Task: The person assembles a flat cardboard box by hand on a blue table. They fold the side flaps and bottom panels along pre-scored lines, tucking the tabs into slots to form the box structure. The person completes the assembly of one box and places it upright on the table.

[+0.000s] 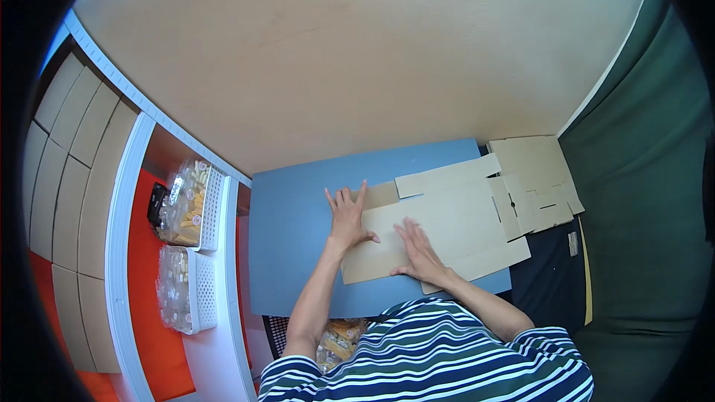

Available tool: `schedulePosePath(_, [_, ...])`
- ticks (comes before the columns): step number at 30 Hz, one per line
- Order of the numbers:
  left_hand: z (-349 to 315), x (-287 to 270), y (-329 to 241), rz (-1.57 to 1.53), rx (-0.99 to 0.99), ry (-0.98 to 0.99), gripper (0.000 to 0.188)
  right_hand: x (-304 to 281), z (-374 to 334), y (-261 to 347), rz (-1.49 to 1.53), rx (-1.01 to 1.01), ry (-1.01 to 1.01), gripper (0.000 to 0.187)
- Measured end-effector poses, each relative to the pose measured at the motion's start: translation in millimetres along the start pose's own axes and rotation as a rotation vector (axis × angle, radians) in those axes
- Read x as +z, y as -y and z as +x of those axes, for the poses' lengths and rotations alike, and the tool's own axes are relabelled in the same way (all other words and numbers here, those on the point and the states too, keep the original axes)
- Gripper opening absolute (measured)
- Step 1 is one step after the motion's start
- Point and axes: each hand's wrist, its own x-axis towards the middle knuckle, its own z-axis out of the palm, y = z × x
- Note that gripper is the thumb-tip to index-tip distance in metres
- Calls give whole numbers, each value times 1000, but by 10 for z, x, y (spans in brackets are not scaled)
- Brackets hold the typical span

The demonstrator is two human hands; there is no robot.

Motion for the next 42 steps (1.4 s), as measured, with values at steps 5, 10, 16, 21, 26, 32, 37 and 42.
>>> schedulePosePath(5, [-446, 477, -133, -134, -12, 18, 129, 13, -87, 37, -610, 81, 141, 119])
schedulePosePath(10, [-744, 936, -353, -117, -41, -162, 98, 23, -99, 71, -618, 77, 160, 102])
schedulePosePath(16, [-780, 818, -449, -175, -76, -207, 80, 173, 276, -143, -622, -48, 29, 67])
schedulePosePath(21, [-754, 855, -437, -132, -79, -189, 76, 357, 856, -244, -532, -172, 89, 61])
schedulePosePath(26, [-740, 824, -476, -191, -129, -202, 76, 365, 785, -226, -623, -70, 35, 59])
schedulePosePath(32, [-729, 846, -458, -136, -81, -144, 74, 281, 717, -54, -705, 29, -102, 57])
schedulePosePath(37, [-733, 800, -448, -155, -55, -124, 66, 107, 743, -47, -684, 123, -67, 54])
schedulePosePath(42, [-696, 718, -453, -179, -49, -133, 62, -430, 877, -77, -594, 17, 45, 47])
